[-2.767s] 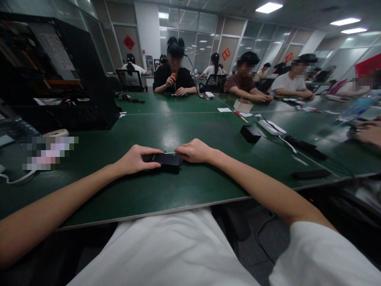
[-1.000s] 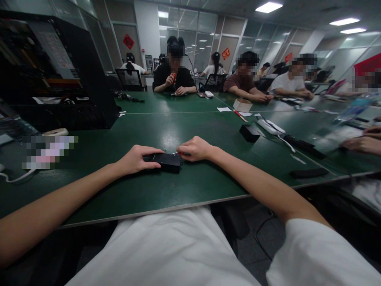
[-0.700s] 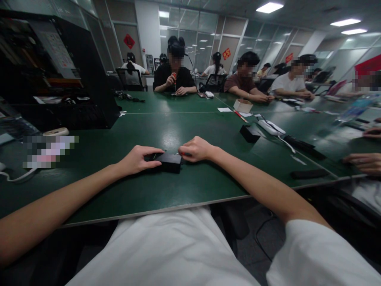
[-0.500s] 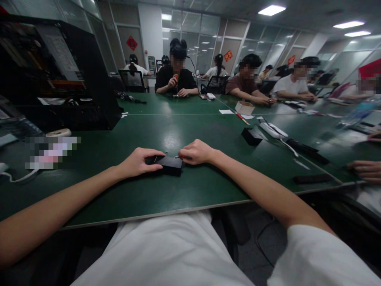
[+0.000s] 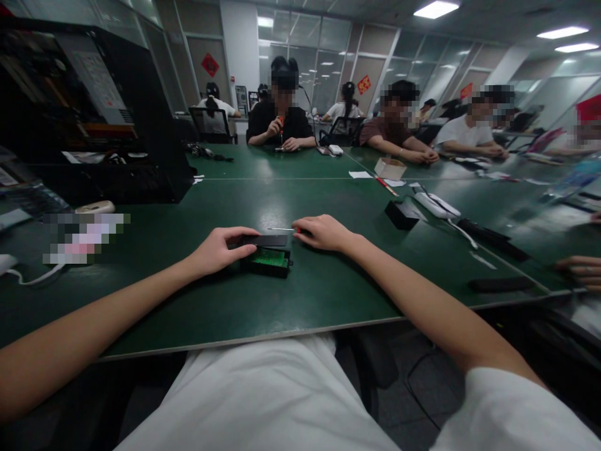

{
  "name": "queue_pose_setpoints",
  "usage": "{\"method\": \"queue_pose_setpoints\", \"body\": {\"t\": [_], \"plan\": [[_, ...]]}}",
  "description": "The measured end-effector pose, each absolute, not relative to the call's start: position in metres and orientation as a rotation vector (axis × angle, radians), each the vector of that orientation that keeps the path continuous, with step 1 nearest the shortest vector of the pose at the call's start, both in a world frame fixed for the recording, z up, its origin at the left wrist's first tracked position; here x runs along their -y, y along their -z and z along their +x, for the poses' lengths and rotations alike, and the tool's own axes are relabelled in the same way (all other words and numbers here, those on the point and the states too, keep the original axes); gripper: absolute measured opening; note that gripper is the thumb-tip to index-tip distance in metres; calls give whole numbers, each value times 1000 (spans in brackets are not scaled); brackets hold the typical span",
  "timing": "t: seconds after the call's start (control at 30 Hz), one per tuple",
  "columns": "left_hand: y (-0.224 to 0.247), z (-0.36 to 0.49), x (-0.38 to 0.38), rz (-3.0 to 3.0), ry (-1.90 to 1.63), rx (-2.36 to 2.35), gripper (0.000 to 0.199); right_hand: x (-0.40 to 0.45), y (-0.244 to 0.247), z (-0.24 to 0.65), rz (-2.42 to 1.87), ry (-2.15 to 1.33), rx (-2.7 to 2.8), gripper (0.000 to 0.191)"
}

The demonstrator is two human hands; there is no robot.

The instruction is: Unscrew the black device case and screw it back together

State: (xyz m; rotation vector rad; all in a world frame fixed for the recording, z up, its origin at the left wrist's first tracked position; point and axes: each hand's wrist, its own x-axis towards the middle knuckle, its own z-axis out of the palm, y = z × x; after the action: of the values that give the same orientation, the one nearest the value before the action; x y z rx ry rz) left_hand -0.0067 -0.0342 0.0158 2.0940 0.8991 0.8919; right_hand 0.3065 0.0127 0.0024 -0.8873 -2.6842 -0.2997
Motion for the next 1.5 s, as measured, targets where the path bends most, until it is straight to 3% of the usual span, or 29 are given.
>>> {"method": "queue_pose_setpoints", "body": {"t": [0.27,0.57,0.87,1.1,1.37,1.5], "plan": [[-5,-6,21,1821,-1072,-948,45,-8,5,290,-996,236,2625,36],[-1,-2,19,1444,-1158,-889,39,8,-9,278,-749,170,2455,29],[-5,-2,22,1206,-1158,-853,45,26,-9,262,-656,42,2500,32],[-6,1,24,1185,-1120,-775,37,29,-14,259,-743,-115,2418,30],[-10,3,26,1053,-1214,-777,26,54,-16,239,-811,-241,2565,53],[-10,2,24,1025,-1221,-807,21,68,-22,230,-921,-285,2617,35]]}}
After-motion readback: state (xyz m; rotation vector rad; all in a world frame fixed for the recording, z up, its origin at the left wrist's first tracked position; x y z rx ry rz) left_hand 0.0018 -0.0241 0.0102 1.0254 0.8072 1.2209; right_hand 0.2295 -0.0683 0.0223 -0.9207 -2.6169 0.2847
